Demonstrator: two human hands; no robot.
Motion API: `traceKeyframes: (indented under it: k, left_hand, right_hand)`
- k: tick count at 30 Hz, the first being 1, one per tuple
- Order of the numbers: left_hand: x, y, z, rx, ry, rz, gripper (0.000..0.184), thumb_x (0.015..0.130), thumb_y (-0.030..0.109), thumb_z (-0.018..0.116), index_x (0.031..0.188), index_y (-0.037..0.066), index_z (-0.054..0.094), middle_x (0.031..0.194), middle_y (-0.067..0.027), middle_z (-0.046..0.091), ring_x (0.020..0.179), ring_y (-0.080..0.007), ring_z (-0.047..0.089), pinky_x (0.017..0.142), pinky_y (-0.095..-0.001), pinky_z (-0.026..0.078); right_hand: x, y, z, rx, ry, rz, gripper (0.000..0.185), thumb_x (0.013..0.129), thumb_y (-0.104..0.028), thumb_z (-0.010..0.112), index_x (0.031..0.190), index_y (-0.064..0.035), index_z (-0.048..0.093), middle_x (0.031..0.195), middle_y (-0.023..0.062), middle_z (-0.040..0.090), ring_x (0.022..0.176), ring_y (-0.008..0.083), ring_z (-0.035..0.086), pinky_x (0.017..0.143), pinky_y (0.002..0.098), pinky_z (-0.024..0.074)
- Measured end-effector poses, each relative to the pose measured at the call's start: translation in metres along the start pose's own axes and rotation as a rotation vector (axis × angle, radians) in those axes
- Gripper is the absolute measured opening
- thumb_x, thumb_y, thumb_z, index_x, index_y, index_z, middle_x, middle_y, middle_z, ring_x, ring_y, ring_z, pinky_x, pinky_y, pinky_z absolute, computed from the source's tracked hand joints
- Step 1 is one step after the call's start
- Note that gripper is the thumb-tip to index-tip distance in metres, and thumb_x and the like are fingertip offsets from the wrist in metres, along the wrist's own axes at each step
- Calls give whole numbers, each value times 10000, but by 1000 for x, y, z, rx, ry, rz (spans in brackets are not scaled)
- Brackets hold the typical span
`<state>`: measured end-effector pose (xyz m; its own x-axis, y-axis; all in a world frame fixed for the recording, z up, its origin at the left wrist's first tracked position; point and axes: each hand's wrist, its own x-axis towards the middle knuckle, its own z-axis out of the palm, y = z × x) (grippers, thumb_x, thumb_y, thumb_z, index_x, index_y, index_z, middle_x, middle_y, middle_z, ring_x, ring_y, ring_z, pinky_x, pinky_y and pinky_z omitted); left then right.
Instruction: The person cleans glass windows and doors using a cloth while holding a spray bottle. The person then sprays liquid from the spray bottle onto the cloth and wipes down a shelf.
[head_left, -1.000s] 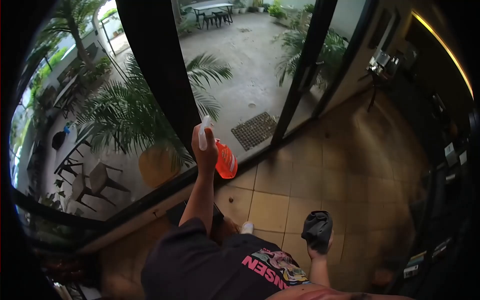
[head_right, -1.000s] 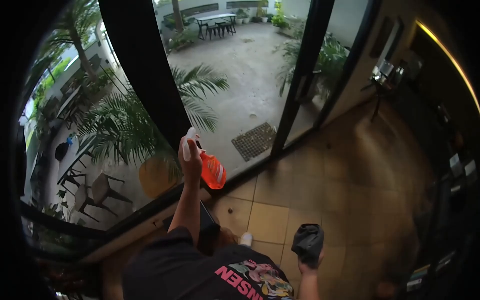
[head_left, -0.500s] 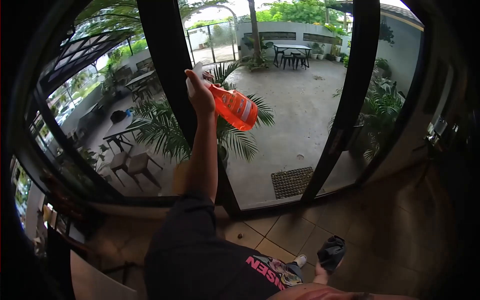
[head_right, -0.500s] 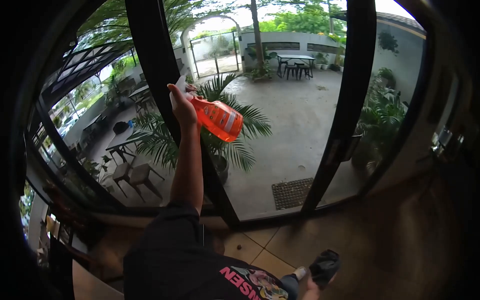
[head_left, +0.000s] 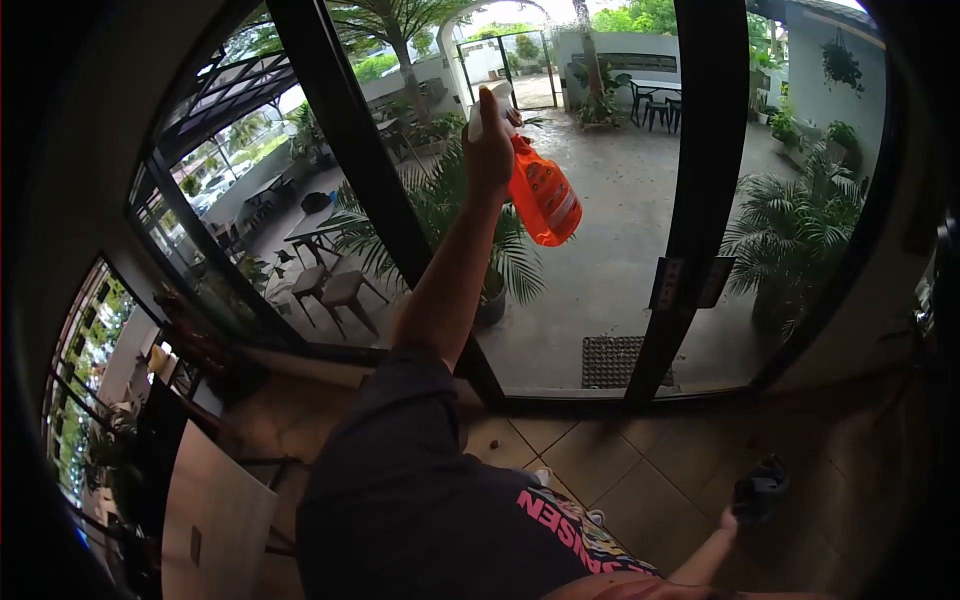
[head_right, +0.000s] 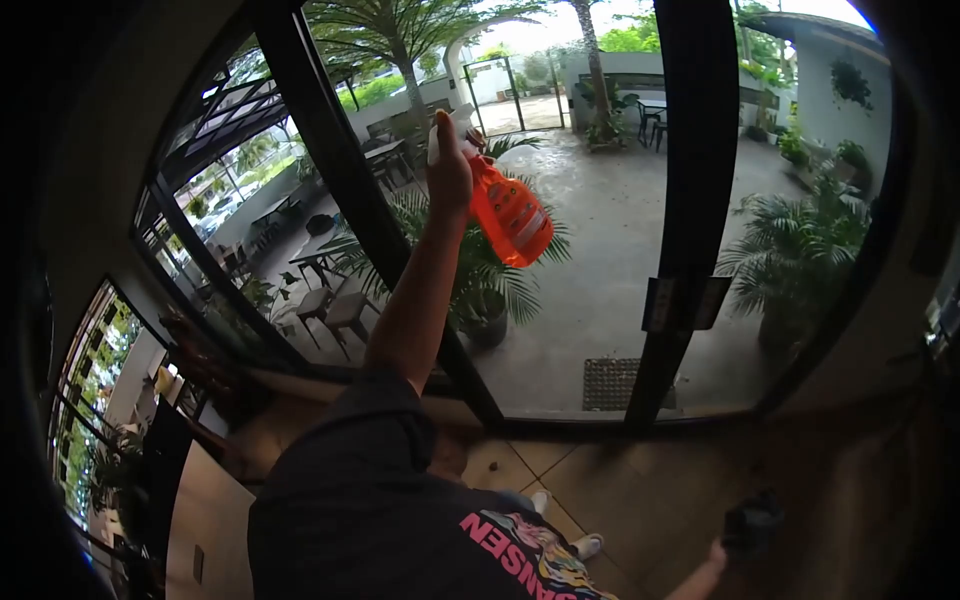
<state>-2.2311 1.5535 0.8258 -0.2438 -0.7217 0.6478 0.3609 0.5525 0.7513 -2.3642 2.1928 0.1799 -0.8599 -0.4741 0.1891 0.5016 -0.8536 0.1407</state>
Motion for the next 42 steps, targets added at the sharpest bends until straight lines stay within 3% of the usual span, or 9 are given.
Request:
traceKeyframes:
  k: [3, 11, 15, 19, 23, 28, 30, 32, 42]
  left_hand:
    - [-6, -30, -14, 40, -74, 108, 646, 994, 658, 401, 1032, 57, 634, 810, -40, 641, 579, -150, 615, 531, -280, 523]
    - [-97, -117, -98, 277, -344, -250, 555, 1004, 577, 484, 1024, 50, 653, 858, -12, 656, 605, -103, 587, 560, -253, 504]
    - [-176, -157, -119, 356, -539, -482, 423, 976, 442, 633, 1106, 42, 669, 904, -6, 672, 735, -85, 608, 638, -260, 518]
    - [-207, -164, -130, 457, -747, -715, 404, 953, 392, 682, 1150, 40, 658, 923, 0, 671, 780, -79, 596, 653, -270, 525]
    - [-191, -199, -154, 351, -778, -782, 391, 943, 378, 698, 1129, 36, 661, 909, -4, 669, 750, -81, 596, 649, -273, 518]
    - [-149, -250, -203, 246, -690, -804, 363, 937, 361, 706, 1093, 35, 661, 881, -9, 663, 747, -83, 598, 643, -273, 518]
    - [-139, -271, -231, 242, -751, -709, 338, 929, 342, 713, 1080, 42, 666, 871, -9, 663, 759, -83, 605, 651, -270, 522]
    - [-121, -291, -256, 221, -786, -649, 326, 925, 332, 717, 1073, 46, 668, 866, -9, 664, 764, -84, 608, 654, -268, 524]
    - [-97, -336, -369, -116, -649, -840, 333, 917, 296, 718, 1104, 30, 647, 917, -15, 677, 838, -104, 634, 715, -264, 516]
  right_hand:
    - [-3, -4, -3, -638, 16, -439, 464, 1058, -349, 401, 1468, -144, 469, 1441, 52, 520, 1265, 208, 521, 1083, 371, 422]
    - [-80, 43, -69, -486, 779, -603, 532, 991, -430, 504, 1459, -175, 501, 1510, 49, 482, 1357, 317, 470, 1176, 573, 303]
    - [-116, 39, -143, -898, 611, -588, 474, 1044, -392, 408, 1451, -163, 494, 1436, 41, 533, 1296, 258, 499, 1158, 433, 378]
    - [-36, 124, 47, -343, 906, -461, 506, 1030, -452, 422, 1442, -168, 498, 1433, 50, 535, 1292, 275, 504, 1158, 450, 382]
    - [12, 114, 9, -516, -51, -117, 564, 991, -466, 503, 1460, -153, 493, 1500, 55, 488, 1338, 314, 488, 1178, 554, 326]
    - [166, 196, 86, -607, 11, 2, 589, 965, -446, 605, 1454, -137, 493, 1450, 55, 533, 1293, 324, 519, 1144, 465, 388]
    - [218, 224, 65, -2085, 3, -768, 642, 897, -256, 726, 1469, -120, 469, 1435, 113, 544, 1306, 334, 512, 1095, 448, 425]
    - [288, 280, 136, -2541, 510, -570, 717, 845, -63, 720, 1495, -69, 417, 1446, 191, 521, 1338, 356, 487, 1099, 451, 413]
    - [562, 551, 369, -1945, -11, -1749, 455, 958, -279, 558, 1199, 104, 597, 1181, 288, 652, 1070, 409, 653, 916, 457, 526]
